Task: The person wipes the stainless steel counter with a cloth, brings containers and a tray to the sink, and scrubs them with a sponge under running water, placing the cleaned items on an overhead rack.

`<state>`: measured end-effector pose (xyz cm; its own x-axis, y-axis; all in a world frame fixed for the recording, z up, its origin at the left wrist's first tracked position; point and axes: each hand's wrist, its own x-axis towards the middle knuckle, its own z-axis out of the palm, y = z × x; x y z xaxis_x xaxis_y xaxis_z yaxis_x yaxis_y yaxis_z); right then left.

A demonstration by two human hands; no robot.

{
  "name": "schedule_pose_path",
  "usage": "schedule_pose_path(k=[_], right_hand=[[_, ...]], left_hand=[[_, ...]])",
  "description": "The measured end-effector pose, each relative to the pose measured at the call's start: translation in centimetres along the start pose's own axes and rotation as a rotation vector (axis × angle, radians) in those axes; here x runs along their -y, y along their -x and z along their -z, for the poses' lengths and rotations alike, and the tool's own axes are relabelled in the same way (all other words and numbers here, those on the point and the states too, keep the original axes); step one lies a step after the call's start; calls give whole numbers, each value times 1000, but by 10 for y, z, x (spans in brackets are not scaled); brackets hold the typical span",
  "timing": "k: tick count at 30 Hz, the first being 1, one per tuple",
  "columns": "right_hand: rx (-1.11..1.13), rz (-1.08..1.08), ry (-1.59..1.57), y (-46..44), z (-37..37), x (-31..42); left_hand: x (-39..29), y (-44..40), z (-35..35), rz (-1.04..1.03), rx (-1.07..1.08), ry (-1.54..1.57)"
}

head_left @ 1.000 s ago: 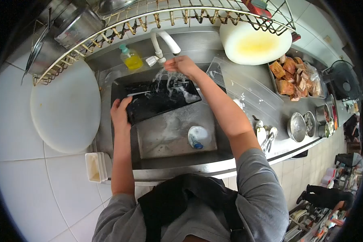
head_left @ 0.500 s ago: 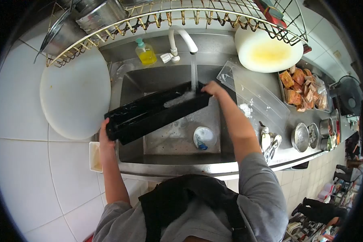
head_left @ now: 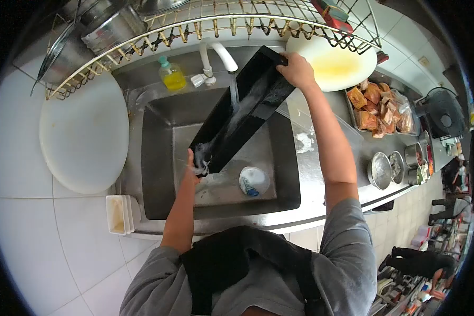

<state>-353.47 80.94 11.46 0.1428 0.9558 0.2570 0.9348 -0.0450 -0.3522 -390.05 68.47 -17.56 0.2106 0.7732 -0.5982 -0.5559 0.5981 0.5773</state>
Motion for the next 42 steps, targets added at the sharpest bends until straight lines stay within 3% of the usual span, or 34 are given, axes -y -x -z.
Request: schedule_pose_path(k=[1,2,4,6,9,10,11,16,19,20,23,27,29,31,35,38,41,42], right_hand=[[-3,-11,-2,0,-6,-10],[10,-11,-34,1,-14,-20],[44,-12,-102,7,-39,-39],[76,-57,-174,15,-74,-46],[132,-99,-250,28,-125,-36],[152,-108,-266,32,-143,-32],[143,-64,-278,33,-167,-34],[273,-6,-471,16,-181,24],[594,-232,-1070,8,-175,53],[628,-141,-1087,9,-173,58],[691,-194,-1192,8,-167,65],[647,-156,-1197,3,-165,61],[667,-149,-1189,-5,-159,59],[525,-170,-1010,-8,-149,65],[210,-89,-675,-14,-131,65],[269,19,-603,-30,-186,13],[493,-283,-857,8,-161,2],[513,-246,-755,7,-153,-8]], left_hand=[[-5,-4,4,-71,73,24],[-19,-3,18,39,-9,7],[-51,51,-13,-97,-245,-115],[-72,57,23,-119,-326,-165],[-103,84,54,-418,-502,-232],[-114,109,39,-495,-663,-318],[-121,115,61,-705,-482,-376],[-151,192,-7,-1100,-610,-1003],[-137,211,-37,-879,-808,-1568],[-130,212,-40,-967,-775,-1643],[-119,212,-26,-1052,-768,-1673],[-126,221,-19,-1178,-924,-1264],[-128,222,-15,-1170,-884,-999],[-129,219,-12,-1239,-832,-818],[-124,221,-7,-946,-736,-432],[-125,222,9,-696,-662,-302],[-122,206,26,-462,-554,-189],[-119,196,24,-390,-500,-147]])
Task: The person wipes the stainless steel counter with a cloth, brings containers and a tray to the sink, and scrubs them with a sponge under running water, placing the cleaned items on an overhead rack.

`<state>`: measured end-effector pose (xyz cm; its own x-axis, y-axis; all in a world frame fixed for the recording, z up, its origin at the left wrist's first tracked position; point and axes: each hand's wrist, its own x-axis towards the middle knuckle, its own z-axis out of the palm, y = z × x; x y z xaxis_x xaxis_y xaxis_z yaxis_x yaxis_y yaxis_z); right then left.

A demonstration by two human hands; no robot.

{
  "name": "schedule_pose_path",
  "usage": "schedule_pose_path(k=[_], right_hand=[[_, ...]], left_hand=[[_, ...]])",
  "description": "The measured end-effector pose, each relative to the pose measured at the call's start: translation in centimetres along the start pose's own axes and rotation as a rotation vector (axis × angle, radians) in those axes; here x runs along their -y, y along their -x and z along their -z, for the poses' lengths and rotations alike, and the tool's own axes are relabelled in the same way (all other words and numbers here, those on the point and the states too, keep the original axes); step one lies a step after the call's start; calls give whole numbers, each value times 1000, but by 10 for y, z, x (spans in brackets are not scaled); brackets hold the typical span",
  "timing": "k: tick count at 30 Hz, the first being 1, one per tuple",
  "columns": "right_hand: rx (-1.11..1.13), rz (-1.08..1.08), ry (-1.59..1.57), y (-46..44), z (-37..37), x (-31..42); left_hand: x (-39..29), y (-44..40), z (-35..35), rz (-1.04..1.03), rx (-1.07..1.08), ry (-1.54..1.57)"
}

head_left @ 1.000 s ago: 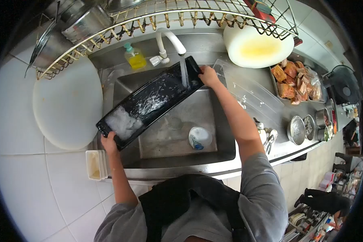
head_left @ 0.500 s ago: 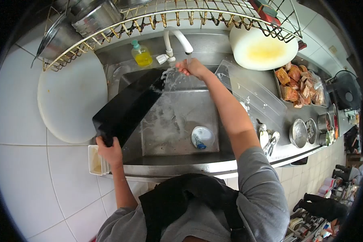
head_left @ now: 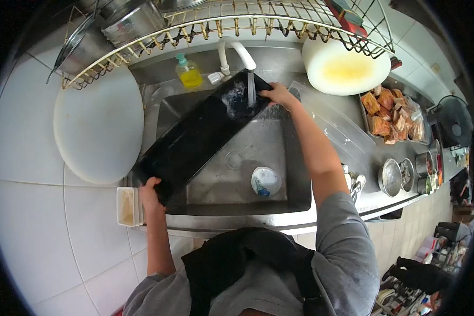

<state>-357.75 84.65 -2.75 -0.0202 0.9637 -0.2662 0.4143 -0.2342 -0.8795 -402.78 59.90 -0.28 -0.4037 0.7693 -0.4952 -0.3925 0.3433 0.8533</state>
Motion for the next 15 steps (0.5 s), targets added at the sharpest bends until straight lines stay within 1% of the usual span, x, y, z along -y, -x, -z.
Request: schedule_pose_path(k=[1,3,5,7,8,9,11,13,15], right_hand=[[12,3,108,6,13,2],[-126,-5,540,11,43,17],[-241,117,424,11,71,15],[-389,168,511,37,94,45],[-410,155,557,54,102,63],[-457,188,569,71,108,79],[-544,258,594,103,117,109],[-582,338,603,135,125,130],[-629,406,576,161,132,145]], left_hand=[[6,-5,-8,79,52,34],[18,-15,-26,296,199,102],[50,-36,-44,424,180,17],[83,-51,-72,510,190,-44],[103,-62,-85,532,275,7],[122,-70,-97,555,357,58],[145,-72,-135,558,529,-12],[189,-97,-165,563,483,-276],[195,-86,-201,580,547,-262]])
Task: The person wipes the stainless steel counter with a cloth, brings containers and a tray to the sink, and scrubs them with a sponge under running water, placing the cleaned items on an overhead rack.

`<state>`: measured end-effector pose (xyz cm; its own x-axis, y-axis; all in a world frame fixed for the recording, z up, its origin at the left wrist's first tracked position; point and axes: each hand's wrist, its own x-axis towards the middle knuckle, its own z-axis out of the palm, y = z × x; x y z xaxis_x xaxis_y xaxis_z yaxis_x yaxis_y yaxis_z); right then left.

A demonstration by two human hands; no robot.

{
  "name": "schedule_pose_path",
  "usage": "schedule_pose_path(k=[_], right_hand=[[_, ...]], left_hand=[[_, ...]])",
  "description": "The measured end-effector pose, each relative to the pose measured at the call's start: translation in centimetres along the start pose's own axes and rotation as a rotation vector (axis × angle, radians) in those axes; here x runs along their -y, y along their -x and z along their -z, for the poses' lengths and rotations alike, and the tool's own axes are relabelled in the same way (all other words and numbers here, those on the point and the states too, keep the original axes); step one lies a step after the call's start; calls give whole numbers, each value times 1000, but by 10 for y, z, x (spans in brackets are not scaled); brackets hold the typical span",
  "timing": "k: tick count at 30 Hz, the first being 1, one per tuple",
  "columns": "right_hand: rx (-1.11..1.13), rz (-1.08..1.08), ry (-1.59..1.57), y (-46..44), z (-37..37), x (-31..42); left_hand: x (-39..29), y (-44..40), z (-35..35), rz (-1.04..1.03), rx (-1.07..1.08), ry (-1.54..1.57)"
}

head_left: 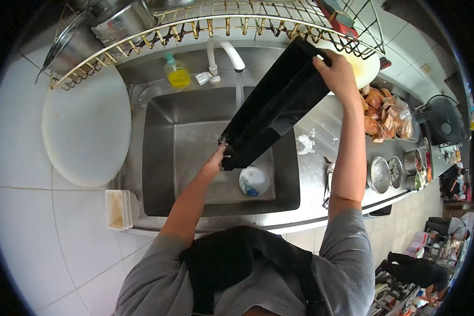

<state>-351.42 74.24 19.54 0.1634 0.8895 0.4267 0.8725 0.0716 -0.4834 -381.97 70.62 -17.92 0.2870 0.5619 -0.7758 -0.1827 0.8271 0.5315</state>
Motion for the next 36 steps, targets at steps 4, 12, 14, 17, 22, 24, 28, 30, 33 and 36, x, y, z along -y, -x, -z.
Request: schedule_pose_path(k=[4,12,14,17,22,24,28,30,33,36], right_hand=[[-97,-61,44,8,22,-1],[-31,-133,-29,5,-68,-41],[1,-139,-68,2,-87,-42],[8,-115,-63,-6,-101,-28],[-95,-121,-77,-22,-79,-12],[-128,-142,-29,-23,-62,-23],[-174,-113,17,-9,-27,-65],[-130,-155,-22,-2,-25,-90],[-50,-202,-47,15,-28,-96],[50,-264,-255,26,-62,-103]], left_hand=[[11,-95,19,-28,91,63],[-42,0,92,-100,-25,-46],[-44,5,110,-93,-78,-44],[-47,36,103,-66,-216,-66],[-35,10,68,-16,-219,25],[-38,8,36,-64,-169,15],[-45,-22,6,-187,-242,-19],[-50,-17,6,-284,-142,186],[-70,-3,20,-338,-309,280],[-88,39,38,-537,-484,220]])
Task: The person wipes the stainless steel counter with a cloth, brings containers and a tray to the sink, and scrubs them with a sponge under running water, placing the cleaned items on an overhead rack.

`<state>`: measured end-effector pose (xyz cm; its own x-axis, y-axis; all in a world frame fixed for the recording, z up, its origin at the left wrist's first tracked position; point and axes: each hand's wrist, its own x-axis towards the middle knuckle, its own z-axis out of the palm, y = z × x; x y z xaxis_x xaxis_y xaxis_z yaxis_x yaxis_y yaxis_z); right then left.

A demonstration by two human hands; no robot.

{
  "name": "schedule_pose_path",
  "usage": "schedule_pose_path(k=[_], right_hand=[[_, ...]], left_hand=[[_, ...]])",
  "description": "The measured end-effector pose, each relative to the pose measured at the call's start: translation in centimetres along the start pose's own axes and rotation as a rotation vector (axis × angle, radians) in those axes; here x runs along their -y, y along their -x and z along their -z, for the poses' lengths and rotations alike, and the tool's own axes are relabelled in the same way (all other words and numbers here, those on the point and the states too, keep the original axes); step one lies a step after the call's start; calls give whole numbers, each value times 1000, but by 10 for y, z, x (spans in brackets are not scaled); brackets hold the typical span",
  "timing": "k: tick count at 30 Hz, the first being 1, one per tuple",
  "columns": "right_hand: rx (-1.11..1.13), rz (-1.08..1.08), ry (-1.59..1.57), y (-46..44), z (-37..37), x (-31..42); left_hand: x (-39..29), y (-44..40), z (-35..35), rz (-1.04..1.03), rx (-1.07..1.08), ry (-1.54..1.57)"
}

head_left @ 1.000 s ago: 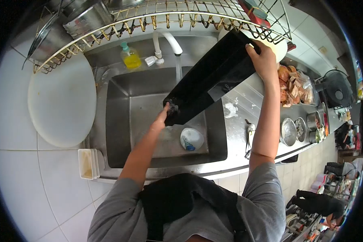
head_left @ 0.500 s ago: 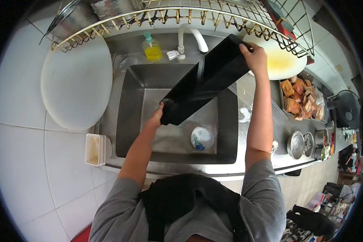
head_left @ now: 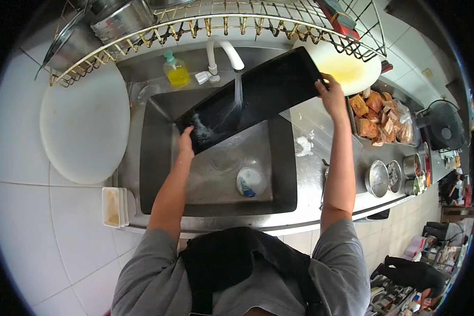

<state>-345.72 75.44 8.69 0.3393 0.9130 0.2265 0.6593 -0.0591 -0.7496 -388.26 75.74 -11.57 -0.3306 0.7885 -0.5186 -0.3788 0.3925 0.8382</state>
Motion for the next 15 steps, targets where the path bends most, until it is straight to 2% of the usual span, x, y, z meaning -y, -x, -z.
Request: schedule_pose_path(k=[2,4,6,7,8,10,12,15], right_hand=[[-3,87,-6,1,-32,-6],[94,-9,-126,-7,-70,-17],[24,196,-121,-28,-133,-67],[78,106,-210,-25,-152,-75],[132,17,-297,-21,-173,-74],[198,-228,-542,-3,-199,-51],[220,-250,-720,9,-236,-51],[290,-303,-567,10,-292,-67]], left_hand=[[-18,-1,26,-55,-32,56],[-25,-13,54,-126,-195,59],[-39,-6,81,-296,-205,38],[-53,18,86,-414,-144,120],[-63,29,92,-412,-208,176],[-72,36,122,-692,-294,-24],[-84,65,134,-841,-334,-78],[-96,110,152,-1065,-463,-274]])
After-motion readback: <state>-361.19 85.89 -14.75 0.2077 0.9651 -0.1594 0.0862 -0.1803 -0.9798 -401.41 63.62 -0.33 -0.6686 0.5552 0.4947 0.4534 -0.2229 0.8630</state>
